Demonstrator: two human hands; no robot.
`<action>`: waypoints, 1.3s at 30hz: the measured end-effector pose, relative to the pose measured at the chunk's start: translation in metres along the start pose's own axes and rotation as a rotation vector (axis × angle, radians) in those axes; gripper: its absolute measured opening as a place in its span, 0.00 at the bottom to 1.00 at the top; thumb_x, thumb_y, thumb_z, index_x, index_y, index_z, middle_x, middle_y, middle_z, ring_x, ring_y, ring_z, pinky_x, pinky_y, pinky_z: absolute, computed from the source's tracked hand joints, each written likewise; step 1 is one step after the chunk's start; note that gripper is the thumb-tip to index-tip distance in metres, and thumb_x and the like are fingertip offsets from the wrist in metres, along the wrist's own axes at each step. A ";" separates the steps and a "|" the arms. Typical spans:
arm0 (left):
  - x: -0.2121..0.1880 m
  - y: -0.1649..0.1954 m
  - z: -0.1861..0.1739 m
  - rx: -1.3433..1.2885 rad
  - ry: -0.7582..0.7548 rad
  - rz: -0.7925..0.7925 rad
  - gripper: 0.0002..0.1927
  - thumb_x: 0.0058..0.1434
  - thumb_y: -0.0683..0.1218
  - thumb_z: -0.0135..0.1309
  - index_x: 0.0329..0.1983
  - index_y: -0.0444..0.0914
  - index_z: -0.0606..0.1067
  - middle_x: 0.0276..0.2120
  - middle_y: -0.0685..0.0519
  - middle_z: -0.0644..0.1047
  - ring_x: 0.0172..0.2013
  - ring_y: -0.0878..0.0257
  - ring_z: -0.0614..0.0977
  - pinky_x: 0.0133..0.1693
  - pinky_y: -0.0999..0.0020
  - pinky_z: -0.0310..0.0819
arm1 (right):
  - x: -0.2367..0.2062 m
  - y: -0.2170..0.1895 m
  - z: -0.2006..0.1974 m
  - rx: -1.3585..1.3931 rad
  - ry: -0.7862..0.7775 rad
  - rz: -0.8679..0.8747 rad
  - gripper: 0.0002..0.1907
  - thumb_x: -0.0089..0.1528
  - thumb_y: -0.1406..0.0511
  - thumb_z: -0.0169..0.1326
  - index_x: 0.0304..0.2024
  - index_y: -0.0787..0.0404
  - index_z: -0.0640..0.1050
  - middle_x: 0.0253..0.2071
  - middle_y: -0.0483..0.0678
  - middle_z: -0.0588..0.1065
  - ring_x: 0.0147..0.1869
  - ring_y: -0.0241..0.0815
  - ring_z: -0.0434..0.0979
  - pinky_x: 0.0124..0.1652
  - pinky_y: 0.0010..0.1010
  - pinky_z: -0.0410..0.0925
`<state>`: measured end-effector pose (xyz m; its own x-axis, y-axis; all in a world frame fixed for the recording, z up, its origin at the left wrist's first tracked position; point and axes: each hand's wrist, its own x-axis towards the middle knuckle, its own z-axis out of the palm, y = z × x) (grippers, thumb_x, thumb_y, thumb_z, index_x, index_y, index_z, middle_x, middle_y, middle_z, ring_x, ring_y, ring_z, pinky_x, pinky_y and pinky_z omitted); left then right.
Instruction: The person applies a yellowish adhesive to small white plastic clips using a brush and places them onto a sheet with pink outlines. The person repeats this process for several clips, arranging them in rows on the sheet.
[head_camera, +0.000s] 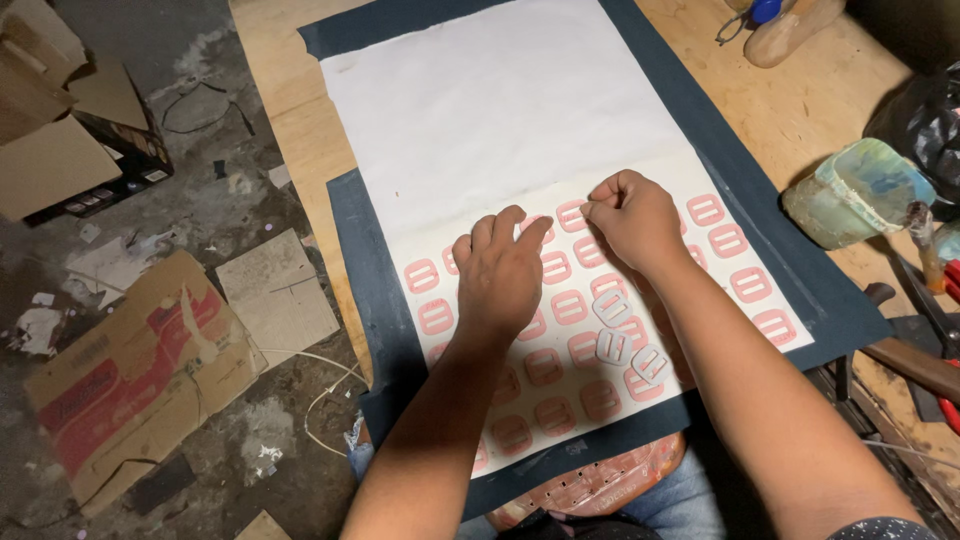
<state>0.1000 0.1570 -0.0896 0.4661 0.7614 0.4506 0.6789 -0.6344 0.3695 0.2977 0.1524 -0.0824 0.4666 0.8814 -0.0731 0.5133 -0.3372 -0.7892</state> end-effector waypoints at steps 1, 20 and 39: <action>0.000 0.000 0.000 0.002 -0.004 -0.001 0.20 0.60 0.39 0.53 0.55 0.45 0.80 0.54 0.51 0.74 0.53 0.56 0.72 0.54 0.57 0.59 | -0.002 -0.001 0.001 -0.001 0.000 0.010 0.09 0.59 0.64 0.63 0.37 0.62 0.78 0.28 0.44 0.77 0.30 0.35 0.76 0.33 0.28 0.70; -0.002 -0.003 0.004 -0.014 0.033 0.019 0.21 0.58 0.38 0.54 0.54 0.46 0.81 0.53 0.53 0.74 0.52 0.57 0.72 0.53 0.58 0.58 | -0.025 -0.002 -0.009 -0.325 0.115 -0.476 0.09 0.63 0.63 0.56 0.40 0.60 0.84 0.39 0.54 0.77 0.43 0.55 0.77 0.42 0.42 0.71; -0.001 0.001 -0.005 -0.122 -0.009 0.012 0.29 0.57 0.51 0.58 0.60 0.33 0.72 0.54 0.47 0.72 0.53 0.52 0.70 0.54 0.54 0.57 | -0.099 -0.007 -0.045 -0.412 -0.121 -0.106 0.20 0.57 0.52 0.64 0.43 0.57 0.82 0.44 0.51 0.76 0.44 0.51 0.79 0.44 0.41 0.71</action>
<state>0.0977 0.1552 -0.0856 0.4794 0.7545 0.4482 0.5994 -0.6546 0.4606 0.2804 0.0528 -0.0417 0.3202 0.9425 -0.0952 0.8098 -0.3245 -0.4889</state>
